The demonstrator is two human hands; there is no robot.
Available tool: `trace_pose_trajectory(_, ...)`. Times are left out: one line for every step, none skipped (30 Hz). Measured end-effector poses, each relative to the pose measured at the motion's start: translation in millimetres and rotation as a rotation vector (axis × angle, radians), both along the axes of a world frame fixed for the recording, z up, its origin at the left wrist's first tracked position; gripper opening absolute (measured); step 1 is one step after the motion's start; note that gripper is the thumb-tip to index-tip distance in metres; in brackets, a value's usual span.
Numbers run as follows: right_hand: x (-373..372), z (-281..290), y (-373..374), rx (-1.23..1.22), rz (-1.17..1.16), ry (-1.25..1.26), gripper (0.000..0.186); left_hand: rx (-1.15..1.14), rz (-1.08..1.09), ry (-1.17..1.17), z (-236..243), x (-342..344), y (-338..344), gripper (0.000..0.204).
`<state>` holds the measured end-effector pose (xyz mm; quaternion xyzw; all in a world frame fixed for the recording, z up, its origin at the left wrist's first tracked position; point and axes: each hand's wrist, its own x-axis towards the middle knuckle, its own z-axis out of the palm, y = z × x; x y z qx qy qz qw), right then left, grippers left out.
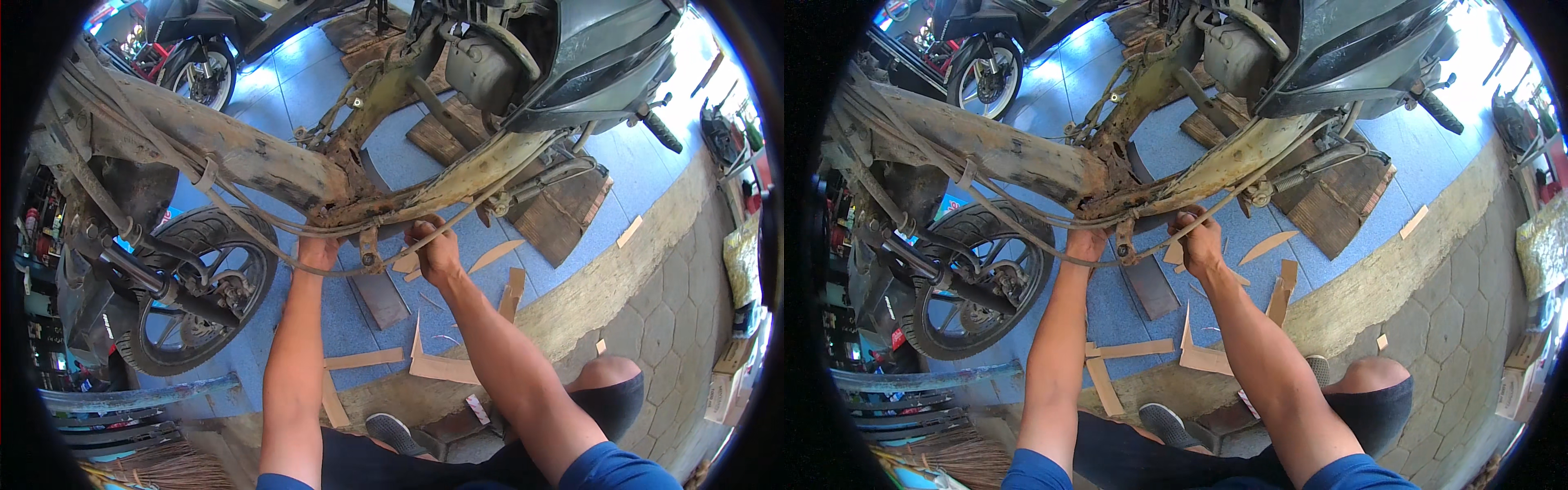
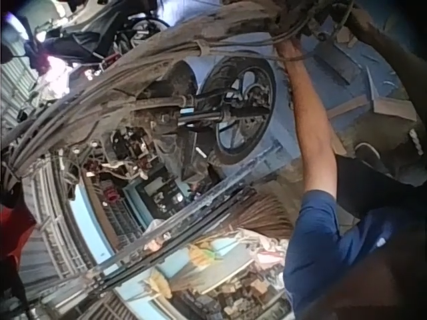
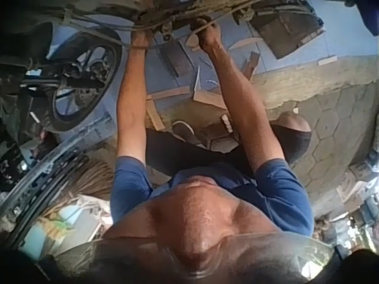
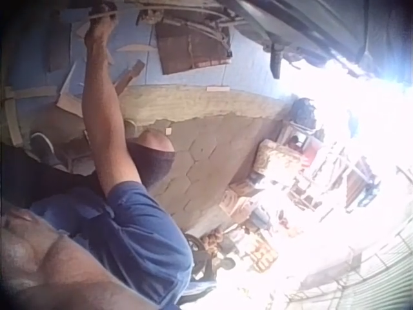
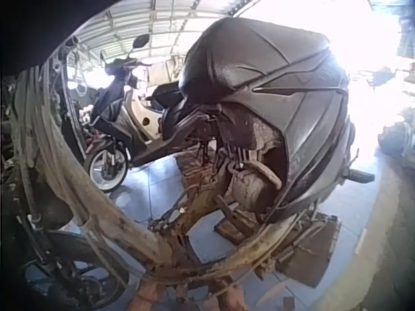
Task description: Repairing a motorcycle frame and preparing templates and metal parts.
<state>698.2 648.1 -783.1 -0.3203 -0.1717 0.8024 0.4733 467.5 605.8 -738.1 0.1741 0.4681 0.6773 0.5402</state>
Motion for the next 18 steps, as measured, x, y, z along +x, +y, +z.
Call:
trace_pose_trajectory(0.1, 1.9, -2.3, -0.025, -0.007, 0.004, 0.034, -0.003, -0.001, -0.037, 0.9, -2.6, -3.4, 0.031)
trace_pose_trajectory(0.5, 3.5, -4.1, -0.050, -0.014, 0.006, 0.033, -0.006, -0.002, -0.076, 1.1, -4.5, -5.9, 0.032)
trace_pose_trajectory(0.2, 4.7, -3.3, -0.051, -0.014, 0.005, 0.033, -0.006, -0.003, -0.076, 0.5, -6.3, -5.8, 0.032)
trace_pose_trajectory(-0.9, 10.7, -0.4, -0.010, 0.011, 0.056, 0.034, 0.051, 0.002, -0.154, -0.1, -8.6, -3.9, 0.033)
trace_pose_trajectory(-1.5, 15.7, 1.4, 0.028, 0.037, 0.107, 0.034, 0.107, 0.009, -0.232, -2.0, -10.1, -2.5, 0.034)
trace_pose_trajectory(-1.4, 14.5, 1.3, 0.025, 0.039, 0.104, 0.034, 0.104, 0.012, -0.234, -6.1, -9.5, -2.5, 0.034)
trace_pose_trajectory(-2.1, 12.8, 2.0, 0.045, 0.042, 0.136, 0.035, 0.125, 0.042, -0.250, -10.4, -9.1, -1.4, 0.033)
trace_pose_trajectory(-3.1, 10.2, 2.4, 0.063, 0.046, 0.166, 0.035, 0.144, 0.075, -0.265, -14.7, -10.5, -1.1, 0.033)
trace_pose_trajectory(-4.4, 7.1, 4.0, 0.057, 0.054, 0.163, 0.035, 0.140, 0.085, -0.268, -19.0, -13.6, 1.7, 0.033)
trace_pose_trajectory(-4.9, 6.6, 2.8, 0.048, 0.027, 0.191, 0.036, 0.189, 0.030, -0.280, -21.8, -10.7, 3.4, 0.033)
trace_pose_trajectory(-4.5, 5.6, -1.1, 0.030, 0.001, 0.216, 0.036, 0.230, -0.019, -0.295, -24.5, -6.7, 2.1, 0.033)
trace_pose_trajectory(-4.2, 4.5, -0.3, 0.057, 0.011, 0.208, 0.037, 0.256, -0.002, -0.293, -25.0, -5.7, 4.0, 0.034)
trace_pose_trajectory(-7.9, 4.5, -2.4, 0.064, 0.025, 0.185, 0.037, 0.272, 0.023, -0.287, -26.1, -9.1, 2.6, 0.034)
trace_pose_trajectory(-5.7, 4.8, 3.8, 0.082, 0.035, 0.151, 0.036, 0.296, 0.002, -0.350, -26.5, -4.6, 8.6, 0.034)
trace_pose_trajectory(-5.5, 5.7, 10.1, 0.101, 0.052, 0.164, 0.035, 0.321, -0.011, -0.404, -24.0, -7.1, 11.5, 0.034)
trace_pose_trajectory(-9.1, 5.8, 7.8, 0.110, 0.074, 0.183, 0.034, 0.334, -0.074, -0.458, -25.1, -22.2, 9.9, 0.036)
trace_pose_trajectory(-13.5, 8.1, 8.6, 0.081, 0.102, 0.177, 0.034, 0.360, -0.144, -0.509, -25.0, -37.6, 10.5, 0.038)
trace_pose_trajectory(-10.6, 7.0, 14.3, 0.139, 0.119, 0.161, 0.033, 0.317, -0.056, -0.433, -22.9, -30.3, 16.9, 0.038)
